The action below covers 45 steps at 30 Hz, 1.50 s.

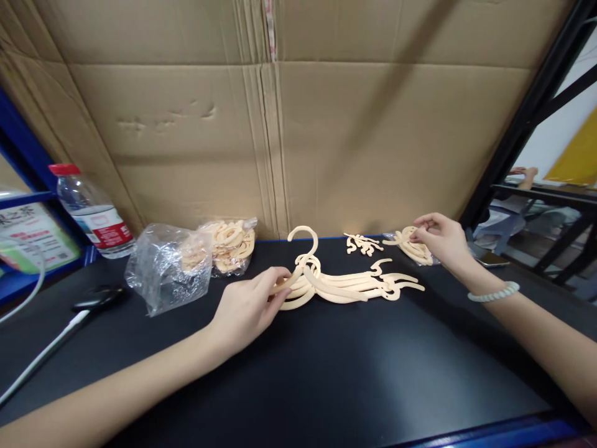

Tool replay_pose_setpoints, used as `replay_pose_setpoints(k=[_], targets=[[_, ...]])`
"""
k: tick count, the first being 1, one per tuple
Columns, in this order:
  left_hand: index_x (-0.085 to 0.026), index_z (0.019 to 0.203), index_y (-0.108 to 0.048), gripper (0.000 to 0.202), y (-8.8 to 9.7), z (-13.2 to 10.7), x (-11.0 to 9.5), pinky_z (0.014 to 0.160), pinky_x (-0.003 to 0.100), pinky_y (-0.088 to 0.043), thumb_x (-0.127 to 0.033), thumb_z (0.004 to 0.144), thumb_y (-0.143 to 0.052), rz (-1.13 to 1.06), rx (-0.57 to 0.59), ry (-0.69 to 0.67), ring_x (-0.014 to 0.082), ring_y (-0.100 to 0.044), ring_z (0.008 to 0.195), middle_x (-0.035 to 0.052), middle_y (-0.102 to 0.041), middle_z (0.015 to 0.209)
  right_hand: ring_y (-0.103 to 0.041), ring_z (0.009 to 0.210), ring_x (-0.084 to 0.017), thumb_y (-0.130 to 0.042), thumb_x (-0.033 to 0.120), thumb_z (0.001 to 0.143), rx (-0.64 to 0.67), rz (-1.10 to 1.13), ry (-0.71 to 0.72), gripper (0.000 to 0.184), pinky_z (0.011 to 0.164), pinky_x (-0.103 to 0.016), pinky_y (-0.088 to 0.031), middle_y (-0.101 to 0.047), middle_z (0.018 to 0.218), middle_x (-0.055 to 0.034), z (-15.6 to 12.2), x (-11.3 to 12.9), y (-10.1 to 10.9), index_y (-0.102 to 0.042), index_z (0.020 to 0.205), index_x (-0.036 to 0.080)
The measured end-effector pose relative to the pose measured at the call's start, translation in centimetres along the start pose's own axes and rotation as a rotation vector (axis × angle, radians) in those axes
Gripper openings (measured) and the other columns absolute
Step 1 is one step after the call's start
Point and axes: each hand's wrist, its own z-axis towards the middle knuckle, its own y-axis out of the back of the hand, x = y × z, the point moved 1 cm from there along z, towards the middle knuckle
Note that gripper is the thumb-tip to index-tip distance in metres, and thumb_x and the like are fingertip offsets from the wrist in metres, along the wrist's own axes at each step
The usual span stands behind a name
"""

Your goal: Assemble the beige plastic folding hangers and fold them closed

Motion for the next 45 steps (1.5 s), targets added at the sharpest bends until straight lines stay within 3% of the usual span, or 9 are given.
replay_pose_setpoints(k=[3,8,12,19,23,31,38,42,45], targets=[[-0.022,0.112,-0.051,0.019,-0.7,-0.7,-0.1,0.059,0.025,-0.052,-0.029,0.095,-0.046,-0.030,-0.025,-0.037,0.0183,-0.071,0.069,0.0036,-0.074,0.091,-0.072,0.075,-0.025,-0.061,0.022,0.073,0.036,0.124,-0.022,0.019,0.068,-0.039,-0.062,-0.064,0.071,-0.0040,-0.6,0.8,0.2,-0.064,0.091,0.022],[-0.022,0.108,-0.053,0.015,-1.1,-0.7,0.2,0.066,0.025,-0.053,-0.027,0.096,-0.046,-0.077,-0.033,-0.055,0.0177,-0.070,0.077,0.0036,-0.072,0.095,-0.070,0.069,-0.023,-0.067,0.032,0.077,0.203,0.315,-0.075,0.017,0.073,-0.045,-0.062,-0.068,0.075,-0.0066,-2.0,1.6,-0.8,-0.068,0.091,0.022],[-0.021,0.106,-0.054,0.014,-1.2,-0.8,0.3,0.065,0.024,-0.052,-0.027,0.095,-0.048,-0.121,-0.020,-0.009,0.0162,-0.069,0.077,0.0021,-0.071,0.093,-0.068,0.072,-0.019,-0.061,0.041,0.084,0.259,0.340,-0.031,0.022,0.073,-0.040,-0.062,-0.066,0.085,-0.0060,-3.6,2.7,-2.2,-0.064,0.092,0.021],[-0.021,0.104,-0.054,0.014,-1.1,-0.7,0.2,0.063,0.023,-0.049,-0.029,0.095,-0.047,-0.119,-0.034,0.009,0.0157,-0.068,0.075,0.0019,-0.071,0.090,-0.064,0.070,-0.019,-0.054,0.055,0.087,0.468,0.251,0.087,0.032,0.066,-0.036,-0.057,-0.062,0.073,-0.0026,-5.9,4.9,-3.5,-0.052,0.085,0.023],[-0.021,0.103,-0.054,0.013,-1.0,-0.7,0.1,0.062,0.023,-0.048,-0.029,0.096,-0.047,-0.115,-0.048,0.001,0.0154,-0.068,0.075,0.0017,-0.070,0.088,-0.065,0.075,-0.021,-0.058,0.053,0.085,0.484,0.324,0.012,0.028,0.068,-0.035,-0.057,-0.067,0.075,-0.0016,-6.7,5.2,-3.9,-0.047,0.083,0.027],[-0.022,0.106,-0.054,0.013,-1.2,-0.9,0.3,0.064,0.023,-0.048,-0.026,0.095,-0.049,-0.131,-0.037,0.004,0.0152,-0.067,0.076,0.0007,-0.070,0.091,-0.068,0.094,-0.025,-0.063,0.040,0.083,0.587,0.666,-0.300,0.023,0.080,-0.041,-0.056,-0.073,0.090,-0.0072,-6.9,5.4,-4.2,-0.049,0.079,0.023],[-0.021,0.106,-0.054,0.013,-1.2,-0.8,0.3,0.064,0.023,-0.048,-0.026,0.095,-0.050,-0.131,-0.031,0.008,0.0153,-0.067,0.076,0.0008,-0.070,0.092,-0.063,0.106,-0.024,-0.057,0.045,0.087,0.587,0.680,-0.297,0.023,0.085,-0.040,-0.053,-0.072,0.101,-0.0062,-7.3,5.5,-4.1,-0.053,0.081,0.024],[-0.021,0.106,-0.053,0.013,-1.1,-0.8,0.3,0.063,0.023,-0.048,-0.026,0.095,-0.050,-0.118,-0.034,0.001,0.0152,-0.067,0.075,0.0005,-0.070,0.091,-0.059,0.081,-0.017,-0.068,0.042,0.081,0.595,0.690,-0.281,0.023,0.070,-0.031,-0.052,-0.064,0.095,-0.0043,-7.3,5.4,-4.2,-0.058,0.077,0.022],[-0.021,0.105,-0.053,0.012,-1.1,-0.8,0.3,0.062,0.023,-0.048,-0.026,0.094,-0.050,-0.114,-0.045,-0.005,0.0150,-0.067,0.074,0.0003,-0.070,0.091,-0.046,0.060,-0.010,-0.075,0.039,0.074,0.605,0.704,-0.301,0.026,0.058,-0.026,-0.045,-0.055,0.078,0.0001,-7.3,5.3,-4.3,-0.058,0.072,0.020]])
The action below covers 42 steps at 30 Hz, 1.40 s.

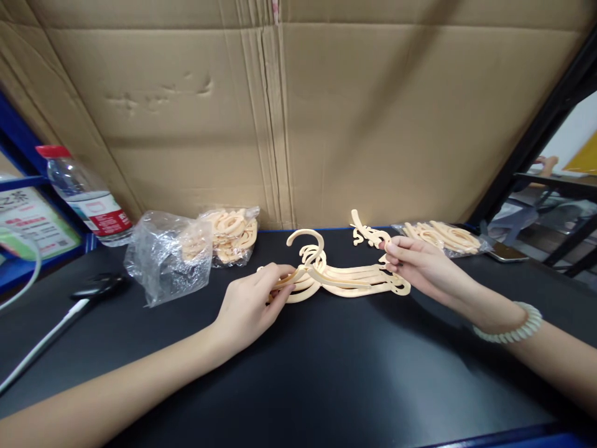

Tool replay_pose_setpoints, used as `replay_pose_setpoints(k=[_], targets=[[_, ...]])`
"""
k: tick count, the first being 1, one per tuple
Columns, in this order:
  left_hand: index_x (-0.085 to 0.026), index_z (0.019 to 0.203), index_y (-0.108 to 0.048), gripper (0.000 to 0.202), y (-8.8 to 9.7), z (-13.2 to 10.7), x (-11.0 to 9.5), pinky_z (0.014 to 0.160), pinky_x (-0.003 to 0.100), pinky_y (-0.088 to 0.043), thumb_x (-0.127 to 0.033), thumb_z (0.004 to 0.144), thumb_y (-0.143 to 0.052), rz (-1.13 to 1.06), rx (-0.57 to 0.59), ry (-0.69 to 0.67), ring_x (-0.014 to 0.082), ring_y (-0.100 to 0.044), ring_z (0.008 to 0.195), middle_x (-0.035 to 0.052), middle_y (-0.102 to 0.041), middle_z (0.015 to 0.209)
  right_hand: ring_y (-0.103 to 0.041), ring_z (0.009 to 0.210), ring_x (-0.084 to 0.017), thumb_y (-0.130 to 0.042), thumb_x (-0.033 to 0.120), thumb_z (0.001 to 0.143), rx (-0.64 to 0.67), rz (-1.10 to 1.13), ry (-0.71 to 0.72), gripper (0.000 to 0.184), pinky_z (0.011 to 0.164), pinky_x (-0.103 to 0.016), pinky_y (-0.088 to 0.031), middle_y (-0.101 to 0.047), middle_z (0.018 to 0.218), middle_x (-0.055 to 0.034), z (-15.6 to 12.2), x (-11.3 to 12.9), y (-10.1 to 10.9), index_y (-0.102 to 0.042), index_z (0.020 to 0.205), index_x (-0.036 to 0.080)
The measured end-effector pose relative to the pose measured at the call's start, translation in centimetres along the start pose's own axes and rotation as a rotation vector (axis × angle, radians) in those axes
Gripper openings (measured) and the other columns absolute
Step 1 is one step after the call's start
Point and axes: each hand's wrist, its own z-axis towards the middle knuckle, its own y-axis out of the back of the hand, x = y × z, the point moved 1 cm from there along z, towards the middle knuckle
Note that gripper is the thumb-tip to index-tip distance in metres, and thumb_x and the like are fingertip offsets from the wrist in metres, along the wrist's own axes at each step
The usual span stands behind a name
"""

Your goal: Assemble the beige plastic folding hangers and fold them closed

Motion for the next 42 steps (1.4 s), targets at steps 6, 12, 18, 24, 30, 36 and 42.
replay_pose_setpoints(k=[6,12,18,24,30,36,42], targets=[[-0.020,0.105,-0.054,0.012,-0.1,0.0,0.0,0.061,0.022,-0.048,-0.024,0.094,-0.052,-0.005,-0.026,-0.013,0.0146,-0.067,0.073,0.0002,-0.070,0.089,-0.045,0.060,-0.009,-0.079,0.036,0.072,-0.036,0.053,-0.018,0.027,0.058,-0.024,-0.040,-0.050,0.063,0.0036,-0.2,0.2,-0.2,-0.059,0.070,0.019],[-0.019,0.104,-0.055,0.012,0.0,0.0,-0.1,0.059,0.022,-0.047,-0.024,0.093,-0.052,0.001,-0.034,-0.026,0.0144,-0.066,0.070,0.0006,-0.069,0.087,-0.054,0.065,-0.013,-0.079,0.039,0.072,0.136,-0.147,-0.060,0.024,0.061,-0.027,-0.042,-0.067,0.075,-0.0026,-0.4,0.3,-0.2,-0.065,0.077,0.019],[-0.019,0.100,-0.054,0.008,0.1,0.1,-0.1,0.056,0.021,-0.046,-0.023,0.093,-0.053,-0.020,-0.044,-0.028,0.0135,-0.064,0.067,-0.0002,-0.068,0.084,-0.050,0.061,-0.011,-0.078,0.044,0.072,0.182,-0.217,-0.098,0.030,0.056,-0.024,-0.039,-0.059,0.067,0.0009,-0.4,0.1,-0.1,-0.066,0.079,0.017],[-0.019,0.100,-0.054,0.008,0.1,0.0,-0.2,0.059,0.022,-0.047,-0.022,0.093,-0.053,-0.027,-0.091,-0.076,0.0136,-0.065,0.068,0.0004,-0.068,0.084,-0.061,0.087,-0.015,-0.081,0.039,0.071,0.281,-0.018,-0.260,0.031,0.075,-0.027,-0.051,-0.066,0.095,-0.0057,-1.0,0.5,-0.5,-0.062,0.079,0.016],[-0.018,0.100,-0.055,0.008,0.1,-0.1,-0.1,0.062,0.022,-0.049,-0.022,0.093,-0.055,-0.039,-0.119,-0.095,0.0141,-0.066,0.070,0.0017,-0.068,0.085,-0.067,0.081,-0.015,-0.077,0.033,0.076,0.347,0.046,-0.309,0.026,0.073,-0.026,-0.053,-0.069,0.095,-0.0069,-1.1,0.8,-0.5,-0.059,0.078,0.015],[-0.018,0.098,-0.055,0.006,0.3,0.2,-0.3,0.061,0.022,-0.050,-0.021,0.093,-0.054,-0.043,-0.139,-0.124,0.0141,-0.066,0.068,0.0017,-0.069,0.082,-0.070,0.080,-0.017,-0.076,0.029,0.078,0.405,0.077,-0.331,0.023,0.068,-0.025,-0.054,-0.068,0.084,-0.0036,-1.2,0.6,-0.6,-0.058,0.081,0.016],[-0.017,0.097,-0.055,0.005,0.3,0.2,-0.5,0.061,0.022,-0.050,-0.021,0.093,-0.055,-0.042,-0.161,-0.155,0.0135,-0.067,0.068,0.0022,-0.070,0.083,-0.069,0.078,-0.016,-0.076,0.028,0.078,0.425,0.060,-0.348,0.023,0.070,-0.026,-0.055,-0.069,0.087,-0.0055,-1.0,0.3,-0.4,-0.058,0.083,0.015]])
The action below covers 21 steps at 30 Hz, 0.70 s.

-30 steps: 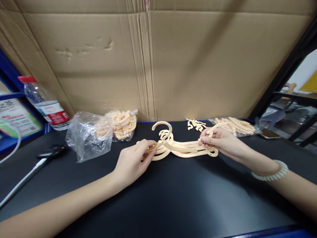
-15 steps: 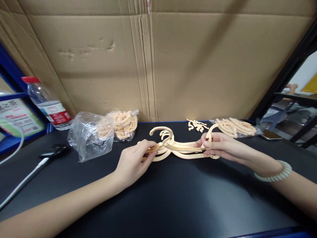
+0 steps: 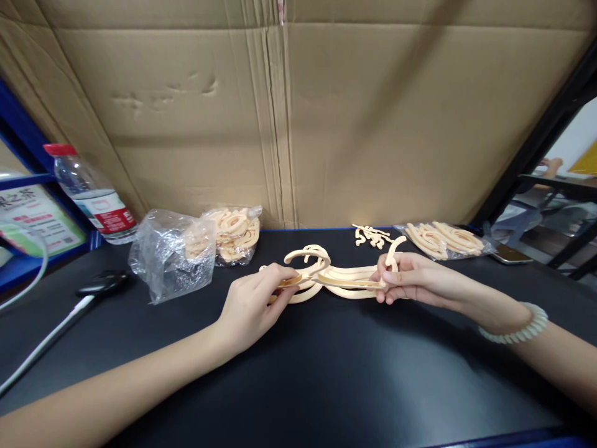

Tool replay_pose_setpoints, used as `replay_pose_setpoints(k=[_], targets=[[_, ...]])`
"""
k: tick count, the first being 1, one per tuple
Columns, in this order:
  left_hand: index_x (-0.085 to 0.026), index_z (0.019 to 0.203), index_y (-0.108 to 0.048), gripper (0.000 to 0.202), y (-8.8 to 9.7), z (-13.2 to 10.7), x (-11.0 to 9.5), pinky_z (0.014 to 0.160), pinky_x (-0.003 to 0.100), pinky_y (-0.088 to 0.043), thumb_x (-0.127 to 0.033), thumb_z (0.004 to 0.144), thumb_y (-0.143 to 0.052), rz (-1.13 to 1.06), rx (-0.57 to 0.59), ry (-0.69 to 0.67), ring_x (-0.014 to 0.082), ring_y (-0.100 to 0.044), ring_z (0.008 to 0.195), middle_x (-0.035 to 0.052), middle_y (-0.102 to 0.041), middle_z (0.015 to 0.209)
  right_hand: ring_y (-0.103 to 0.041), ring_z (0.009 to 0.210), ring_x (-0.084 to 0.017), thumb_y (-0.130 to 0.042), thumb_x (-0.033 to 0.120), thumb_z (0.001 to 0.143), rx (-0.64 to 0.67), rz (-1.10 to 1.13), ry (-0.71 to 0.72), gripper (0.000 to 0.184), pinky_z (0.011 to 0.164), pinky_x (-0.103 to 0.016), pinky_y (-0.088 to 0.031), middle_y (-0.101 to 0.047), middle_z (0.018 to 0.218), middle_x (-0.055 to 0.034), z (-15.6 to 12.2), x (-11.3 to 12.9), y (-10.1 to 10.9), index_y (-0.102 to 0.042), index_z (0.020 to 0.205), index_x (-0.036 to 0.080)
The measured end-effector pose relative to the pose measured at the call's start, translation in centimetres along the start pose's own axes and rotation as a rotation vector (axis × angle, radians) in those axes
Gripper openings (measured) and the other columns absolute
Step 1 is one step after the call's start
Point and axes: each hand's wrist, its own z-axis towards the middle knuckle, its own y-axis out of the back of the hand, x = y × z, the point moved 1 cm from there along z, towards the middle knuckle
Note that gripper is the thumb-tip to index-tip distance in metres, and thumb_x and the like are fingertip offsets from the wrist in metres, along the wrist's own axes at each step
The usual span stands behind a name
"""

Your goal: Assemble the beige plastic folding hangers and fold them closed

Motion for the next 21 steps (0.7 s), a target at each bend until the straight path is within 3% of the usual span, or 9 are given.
replay_pose_setpoints(k=[16,21], targets=[[-0.018,0.097,-0.057,0.006,0.10,-0.02,-0.04,0.058,0.019,-0.049,-0.016,0.092,-0.054,-0.012,0.013,0.003,0.0111,-0.065,0.066,0.0017,-0.071,0.084,-0.069,0.071,-0.014,-0.078,0.033,0.075,-0.065,-0.034,-0.001,0.030,0.070,-0.026,-0.055,-0.071,0.074,-0.0034,0.10,-0.17,-0.21,-0.052,0.076,0.017],[-0.019,0.098,-0.057,0.007,0.02,-0.15,0.13,0.064,0.021,-0.051,-0.016,0.092,-0.054,-0.015,0.023,-0.009,0.0128,-0.068,0.073,0.0035,-0.072,0.091,-0.068,0.071,-0.013,-0.079,0.032,0.074,-0.090,-0.007,0.013,0.031,0.070,-0.026,-0.054,-0.069,0.076,-0.0021,0.20,-0.45,-0.37,-0.052,0.077,0.018]])
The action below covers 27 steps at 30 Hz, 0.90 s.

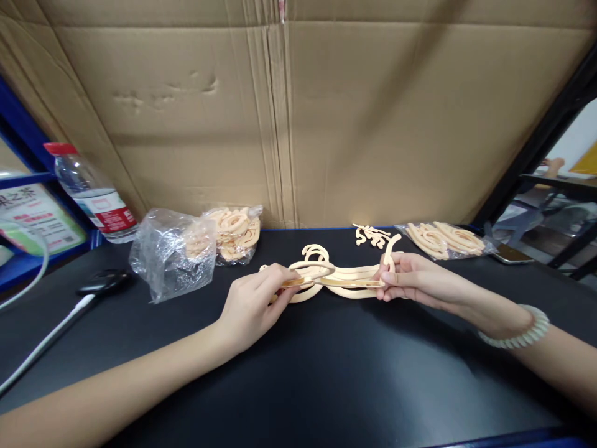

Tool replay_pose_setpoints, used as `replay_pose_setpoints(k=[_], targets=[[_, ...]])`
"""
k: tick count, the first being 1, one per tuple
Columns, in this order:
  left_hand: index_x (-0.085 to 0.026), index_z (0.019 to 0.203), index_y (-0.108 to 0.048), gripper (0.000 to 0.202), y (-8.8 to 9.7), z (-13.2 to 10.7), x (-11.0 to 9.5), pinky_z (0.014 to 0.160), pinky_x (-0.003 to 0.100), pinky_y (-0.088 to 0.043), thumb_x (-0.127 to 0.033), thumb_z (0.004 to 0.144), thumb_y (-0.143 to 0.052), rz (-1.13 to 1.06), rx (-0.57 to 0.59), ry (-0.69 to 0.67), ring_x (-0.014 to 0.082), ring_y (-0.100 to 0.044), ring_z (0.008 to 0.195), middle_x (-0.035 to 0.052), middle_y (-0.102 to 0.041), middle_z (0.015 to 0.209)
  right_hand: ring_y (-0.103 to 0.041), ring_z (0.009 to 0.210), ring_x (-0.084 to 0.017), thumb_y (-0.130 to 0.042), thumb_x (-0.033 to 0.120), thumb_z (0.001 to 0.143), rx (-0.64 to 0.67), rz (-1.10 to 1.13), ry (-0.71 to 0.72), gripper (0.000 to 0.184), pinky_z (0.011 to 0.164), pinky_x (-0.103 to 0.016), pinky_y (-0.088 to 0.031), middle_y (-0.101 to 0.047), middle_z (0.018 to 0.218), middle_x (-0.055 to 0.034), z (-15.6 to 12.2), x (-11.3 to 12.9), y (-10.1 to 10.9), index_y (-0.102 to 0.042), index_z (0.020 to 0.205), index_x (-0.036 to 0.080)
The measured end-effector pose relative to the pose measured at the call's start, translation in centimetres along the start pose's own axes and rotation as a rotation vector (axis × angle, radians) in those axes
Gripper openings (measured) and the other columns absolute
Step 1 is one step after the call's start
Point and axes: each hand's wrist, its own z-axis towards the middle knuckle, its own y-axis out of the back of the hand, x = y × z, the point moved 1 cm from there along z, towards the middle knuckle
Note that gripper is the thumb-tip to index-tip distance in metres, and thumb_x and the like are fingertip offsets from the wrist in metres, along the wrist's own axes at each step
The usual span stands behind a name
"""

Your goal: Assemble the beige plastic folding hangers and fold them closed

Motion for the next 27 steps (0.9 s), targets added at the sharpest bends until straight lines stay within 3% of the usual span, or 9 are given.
replay_pose_setpoints(k=[6,19,27], targets=[[-0.018,0.096,-0.059,0.007,0.1,0.2,-0.2,0.062,0.020,-0.051,-0.018,0.093,-0.053,0.008,-0.009,0.001,0.0127,-0.068,0.070,0.0037,-0.073,0.088,-0.065,0.065,-0.012,-0.080,0.037,0.072,-0.085,-0.033,0.088,0.036,0.065,-0.027,-0.052,-0.068,0.080,-0.0031,0.0,-0.3,-0.3,-0.048,0.076,0.019],[-0.018,0.099,-0.057,0.008,0.0,0.1,-0.1,0.060,0.020,-0.051,-0.020,0.093,-0.052,-0.012,0.025,0.063,0.0131,-0.066,0.068,0.0031,-0.070,0.084,-0.059,0.052,-0.014,-0.080,0.048,0.066,-0.248,-0.207,0.190,0.042,0.051,-0.026,-0.044,-0.064,0.057,-0.0009,-0.1,0.1,-1.2,-0.049,0.073,0.021],[-0.017,0.101,-0.057,0.013,0.0,-0.1,0.0,0.057,0.020,-0.050,-0.025,0.093,-0.052,-0.014,0.018,0.140,0.0131,-0.066,0.065,0.0034,-0.070,0.083,-0.062,0.052,-0.015,-0.080,0.050,0.066,-0.274,-0.210,0.234,0.042,0.052,-0.027,-0.049,-0.067,0.059,-0.0034,-0.4,0.7,-1.9,-0.052,0.072,0.020]])
